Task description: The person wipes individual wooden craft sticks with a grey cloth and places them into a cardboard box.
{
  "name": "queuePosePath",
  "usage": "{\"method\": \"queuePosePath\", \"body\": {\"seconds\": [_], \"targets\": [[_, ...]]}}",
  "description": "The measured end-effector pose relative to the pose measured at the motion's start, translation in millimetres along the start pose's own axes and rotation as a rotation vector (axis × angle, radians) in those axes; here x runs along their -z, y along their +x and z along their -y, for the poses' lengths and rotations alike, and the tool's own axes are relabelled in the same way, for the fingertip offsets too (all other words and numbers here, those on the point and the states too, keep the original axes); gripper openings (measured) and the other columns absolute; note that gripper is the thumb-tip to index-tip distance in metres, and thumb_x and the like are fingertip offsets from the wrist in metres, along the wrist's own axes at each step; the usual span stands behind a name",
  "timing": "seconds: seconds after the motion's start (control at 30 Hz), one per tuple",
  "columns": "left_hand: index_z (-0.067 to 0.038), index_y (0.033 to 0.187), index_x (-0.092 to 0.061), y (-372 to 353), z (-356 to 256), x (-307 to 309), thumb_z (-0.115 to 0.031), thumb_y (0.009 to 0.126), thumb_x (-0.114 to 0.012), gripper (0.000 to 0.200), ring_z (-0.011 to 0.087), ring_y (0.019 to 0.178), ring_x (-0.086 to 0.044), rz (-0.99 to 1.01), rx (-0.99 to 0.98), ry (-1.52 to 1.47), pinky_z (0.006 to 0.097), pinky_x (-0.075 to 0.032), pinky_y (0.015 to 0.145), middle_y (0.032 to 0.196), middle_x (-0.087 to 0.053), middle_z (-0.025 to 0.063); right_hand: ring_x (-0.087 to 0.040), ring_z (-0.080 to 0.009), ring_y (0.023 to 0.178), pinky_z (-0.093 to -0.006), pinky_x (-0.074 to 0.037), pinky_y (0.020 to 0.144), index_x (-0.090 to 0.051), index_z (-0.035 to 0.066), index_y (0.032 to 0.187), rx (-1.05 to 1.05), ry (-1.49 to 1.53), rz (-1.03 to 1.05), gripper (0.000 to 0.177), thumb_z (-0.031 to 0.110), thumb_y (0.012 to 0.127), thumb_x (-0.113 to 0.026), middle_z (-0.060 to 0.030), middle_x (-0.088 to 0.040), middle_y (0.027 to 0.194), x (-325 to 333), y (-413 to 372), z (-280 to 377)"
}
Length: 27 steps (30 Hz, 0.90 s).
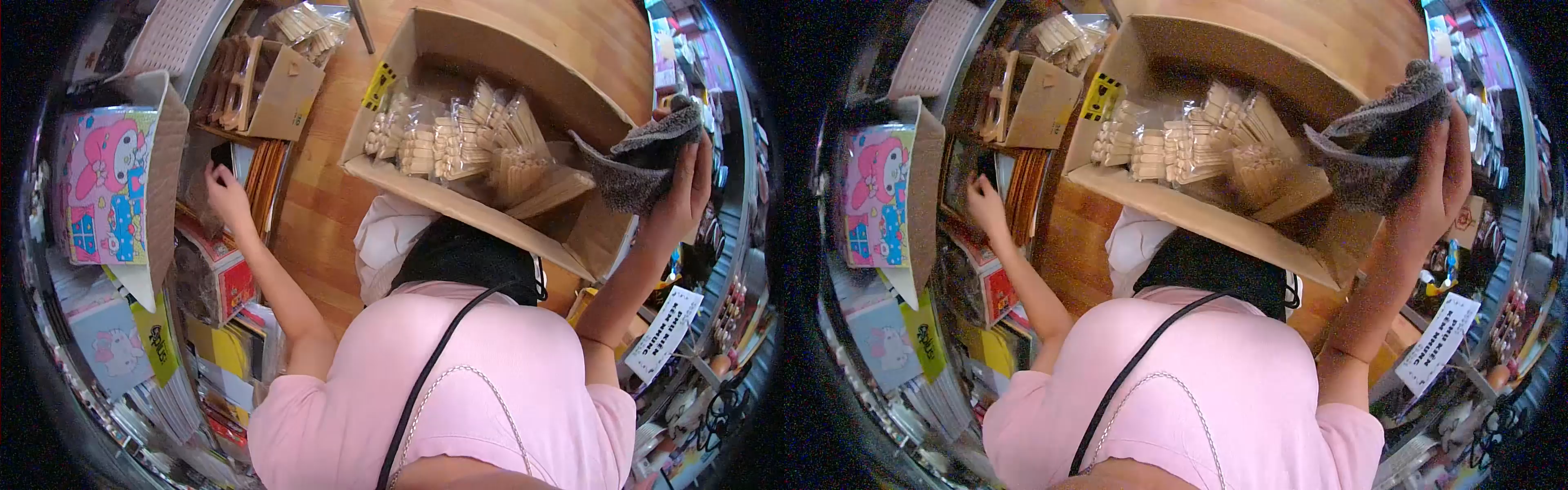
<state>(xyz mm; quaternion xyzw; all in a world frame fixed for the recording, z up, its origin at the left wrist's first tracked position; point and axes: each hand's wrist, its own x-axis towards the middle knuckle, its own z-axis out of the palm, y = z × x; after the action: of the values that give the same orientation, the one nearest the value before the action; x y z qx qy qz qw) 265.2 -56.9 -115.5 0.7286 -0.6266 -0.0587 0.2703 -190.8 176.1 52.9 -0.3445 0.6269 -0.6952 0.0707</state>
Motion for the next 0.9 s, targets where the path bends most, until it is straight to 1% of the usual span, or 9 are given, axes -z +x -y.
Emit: {"method": "queuePosePath", "body": {"seconds": [0.17,0.27,0.3,0.37,0.5,0.6,0.73,0.83,0.9], "targets": [[0.002,0.102,-0.059,-54.2,-162.3,59.5,-0.012,0.092,-0.042,0.024,0.0124,0.085,-0.058,0.100,-0.331,-0.654,0.0258,-0.044,0.080,0.087,-0.064,0.0080,-0.059,-0.0221,0.087,-0.0335,-0.048,0.078,-0.045,-0.006,0.117,0.009,-0.001,-0.021,0.031,0.012,0.092,-0.042,-0.0182,-0.057,0.106,19.8,-2.0,-1.5],[0.000,0.102,-0.060,-88.4,-245.0,71.4,-0.012,0.089,-0.047,0.022,0.0132,0.085,-0.059,0.554,-0.461,-0.919,0.0261,-0.045,0.078,0.087,-0.064,0.0090,-0.059,-0.0193,0.080,-0.0311,-0.049,0.073,-0.045,-0.006,0.117,-0.003,0.001,-0.082,0.031,0.013,0.093,-0.040,-0.0179,-0.057,0.104,30.1,-4.8,-1.5],[-0.002,0.102,-0.061,-96.8,-267.1,69.8,-0.014,0.088,-0.049,0.022,0.0155,0.085,-0.060,0.752,-0.526,-0.934,0.0271,-0.046,0.077,0.088,-0.065,0.0103,-0.057,-0.0199,0.079,-0.0310,-0.048,0.072,-0.044,-0.007,0.116,0.016,-0.029,-0.088,0.031,0.013,0.093,-0.039,-0.0191,-0.057,0.103,33.5,-5.1,0.0],[0.000,0.102,-0.060,-109.3,-301.2,44.7,-0.016,0.088,-0.049,0.024,0.0191,0.085,-0.061,0.813,-1.009,-0.722,0.0292,-0.046,0.077,0.088,-0.063,0.0143,-0.056,-0.0209,0.079,-0.0321,-0.047,0.072,-0.044,-0.008,0.116,0.029,0.023,-0.120,0.031,0.013,0.093,-0.039,-0.0207,-0.056,0.102,42.3,-6.4,-2.1],[0.001,0.093,-0.057,-146.3,-332.6,3.3,-0.014,0.081,-0.054,0.019,0.0315,0.083,-0.061,0.673,-1.420,-0.287,0.0383,-0.049,0.071,0.081,-0.062,0.0164,-0.052,-0.0243,0.082,-0.0349,-0.045,0.072,-0.041,-0.008,0.114,0.027,0.074,-0.138,0.028,0.011,0.093,-0.038,-0.0238,-0.052,0.108,65.0,-11.9,-11.7],[0.002,0.091,-0.056,-150.7,-334.1,6.3,-0.008,0.076,-0.054,0.018,0.0329,0.076,-0.062,0.887,-1.456,-0.080,0.0389,-0.051,0.066,0.078,-0.062,0.0175,-0.056,-0.0222,0.078,-0.0327,-0.049,0.069,-0.043,-0.006,0.116,0.066,0.142,-0.116,0.030,0.014,0.094,-0.037,-0.0213,-0.054,0.106,70.6,-14.2,-18.0],[0.004,0.093,-0.055,-153.8,-322.1,-5.9,-0.005,0.071,-0.054,0.024,0.0338,0.072,-0.062,0.873,-1.425,-0.180,0.0394,-0.051,0.060,0.077,-0.062,0.0193,-0.054,-0.0211,0.074,-0.0318,-0.047,0.066,-0.044,-0.006,0.115,0.072,0.094,-0.094,0.030,0.014,0.093,-0.038,-0.0204,-0.055,0.104,63.1,-13.4,-18.8],[0.005,0.096,-0.054,-149.1,-323.6,-0.9,-0.008,0.075,-0.055,0.025,0.0359,0.076,-0.061,1.114,-1.427,-0.047,0.0415,-0.050,0.065,0.081,-0.062,0.0215,-0.054,-0.0214,0.074,-0.0312,-0.046,0.065,-0.043,-0.006,0.115,0.042,0.136,-0.127,0.030,0.015,0.093,-0.039,-0.0209,-0.054,0.104,59.8,-13.2,-20.7],[0.005,0.102,-0.052,-147.0,-325.8,12.4,-0.016,0.077,-0.059,0.033,0.0377,0.081,-0.060,1.442,-1.203,-0.100,0.0426,-0.048,0.072,0.086,-0.061,0.0235,-0.051,-0.0246,0.079,-0.0360,-0.045,0.072,-0.039,-0.008,0.118,0.002,0.181,-0.082,0.033,0.011,0.091,-0.040,-0.0239,-0.052,0.108,63.2,-12.8,-22.4]]}}
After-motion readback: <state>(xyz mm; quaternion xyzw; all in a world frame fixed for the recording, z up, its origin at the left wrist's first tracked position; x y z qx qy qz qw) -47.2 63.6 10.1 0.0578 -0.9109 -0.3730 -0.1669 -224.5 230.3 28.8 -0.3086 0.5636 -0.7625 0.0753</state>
